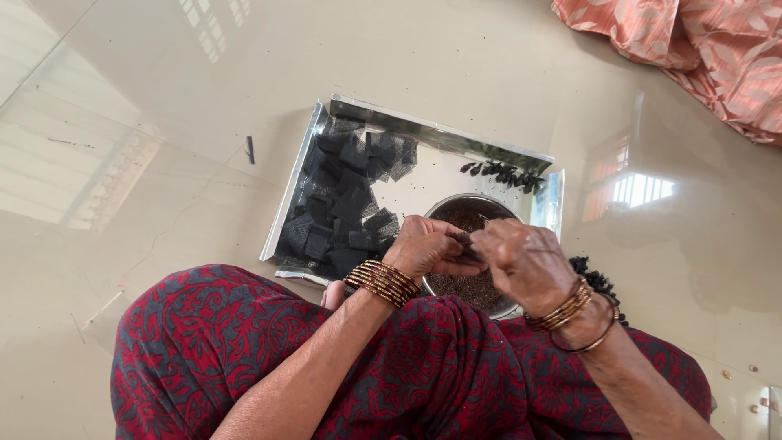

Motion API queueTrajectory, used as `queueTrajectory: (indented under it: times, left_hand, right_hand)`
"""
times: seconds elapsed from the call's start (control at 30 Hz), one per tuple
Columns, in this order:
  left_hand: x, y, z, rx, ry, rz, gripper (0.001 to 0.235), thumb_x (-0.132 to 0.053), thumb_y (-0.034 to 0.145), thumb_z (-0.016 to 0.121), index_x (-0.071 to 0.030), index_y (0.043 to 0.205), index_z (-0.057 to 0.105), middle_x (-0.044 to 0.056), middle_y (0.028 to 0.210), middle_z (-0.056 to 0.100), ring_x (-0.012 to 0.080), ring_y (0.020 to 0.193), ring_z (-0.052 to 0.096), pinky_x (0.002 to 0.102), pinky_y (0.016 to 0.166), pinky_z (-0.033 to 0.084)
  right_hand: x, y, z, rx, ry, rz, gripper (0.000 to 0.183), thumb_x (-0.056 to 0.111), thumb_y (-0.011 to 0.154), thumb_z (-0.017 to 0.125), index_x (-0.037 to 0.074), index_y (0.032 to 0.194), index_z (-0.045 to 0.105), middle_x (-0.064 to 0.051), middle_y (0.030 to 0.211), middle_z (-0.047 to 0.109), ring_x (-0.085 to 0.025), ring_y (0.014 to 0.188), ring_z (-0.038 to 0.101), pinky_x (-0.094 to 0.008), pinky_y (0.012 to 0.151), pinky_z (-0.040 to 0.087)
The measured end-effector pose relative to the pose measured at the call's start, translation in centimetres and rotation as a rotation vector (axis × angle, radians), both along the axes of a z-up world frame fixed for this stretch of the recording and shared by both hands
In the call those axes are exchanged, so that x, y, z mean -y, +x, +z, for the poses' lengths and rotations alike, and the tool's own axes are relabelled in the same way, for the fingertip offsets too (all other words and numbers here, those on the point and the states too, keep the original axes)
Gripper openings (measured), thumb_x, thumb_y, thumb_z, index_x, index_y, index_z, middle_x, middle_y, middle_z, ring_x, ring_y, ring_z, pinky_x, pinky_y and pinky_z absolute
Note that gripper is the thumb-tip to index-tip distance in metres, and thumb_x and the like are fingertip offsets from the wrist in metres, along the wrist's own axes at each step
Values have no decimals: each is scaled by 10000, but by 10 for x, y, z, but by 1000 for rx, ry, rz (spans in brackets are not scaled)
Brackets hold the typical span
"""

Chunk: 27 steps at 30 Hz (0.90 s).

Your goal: The person sits on the floor with a metal tray of black foam squares and a bowl of small brown seeds. They pick up individual seeds from the bowl and press and attach them onto black foam pieces, placing worked pieces back on the tray.

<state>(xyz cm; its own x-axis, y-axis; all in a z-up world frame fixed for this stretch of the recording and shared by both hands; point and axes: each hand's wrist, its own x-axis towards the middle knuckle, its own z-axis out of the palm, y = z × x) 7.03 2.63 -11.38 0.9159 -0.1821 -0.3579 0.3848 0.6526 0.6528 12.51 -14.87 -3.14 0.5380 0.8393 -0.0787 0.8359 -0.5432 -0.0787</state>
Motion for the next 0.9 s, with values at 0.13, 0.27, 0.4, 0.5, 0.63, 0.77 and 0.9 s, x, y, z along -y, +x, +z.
queueTrajectory:
  times: [0.13,0.27,0.4,0.5,0.63,0.77,0.9]
  left_hand:
    - [-1,0,2,8,-21,-23,176,134,862,576,172,986,695,275,952,754,330,855,779,415,748,700]
    - [-3,-4,10,14,-64,19,212,152,869,546,225,1053,621,327,979,728,389,855,778,424,755,698]
    - [-8,-5,22,-35,-38,46,235,107,886,545,191,1083,642,318,972,737,366,828,777,391,710,694]
    - [-9,-8,24,-12,-29,49,232,111,878,564,189,1081,644,320,957,736,361,806,779,377,685,688]
    - [-3,-11,20,-11,27,57,217,103,884,597,187,1073,661,284,970,739,322,788,762,365,676,678]
    - [-7,-14,22,-4,58,11,183,104,862,597,196,1011,650,287,937,742,332,771,780,383,673,698]
    - [-4,-13,20,-24,91,-45,172,106,846,628,186,992,671,265,919,729,326,781,780,392,677,703]
  right_hand:
    - [1,0,21,64,206,41,67,29,882,685,55,930,723,-55,697,654,-185,605,632,-360,500,541]
    - [-3,-4,41,-142,343,-342,174,221,874,755,53,846,721,-43,772,725,-165,630,703,-351,544,574]
    - [39,9,7,-474,632,-780,308,306,948,685,1,957,726,-116,846,776,-194,684,768,-377,616,623]
    - [37,-12,0,-904,755,-886,339,288,895,696,-33,981,764,-151,873,789,-198,737,769,-373,645,670]
    - [39,-25,-18,-1255,947,-887,335,275,928,694,-36,1028,767,-144,877,763,-199,751,744,-344,684,649]
    - [34,-24,-15,-1242,925,-879,284,235,879,733,-21,997,773,-119,859,775,-183,741,746,-323,665,643]
    - [40,-19,-19,-1181,826,-814,265,183,857,783,-53,978,774,-115,792,753,-173,650,720,-298,594,612]
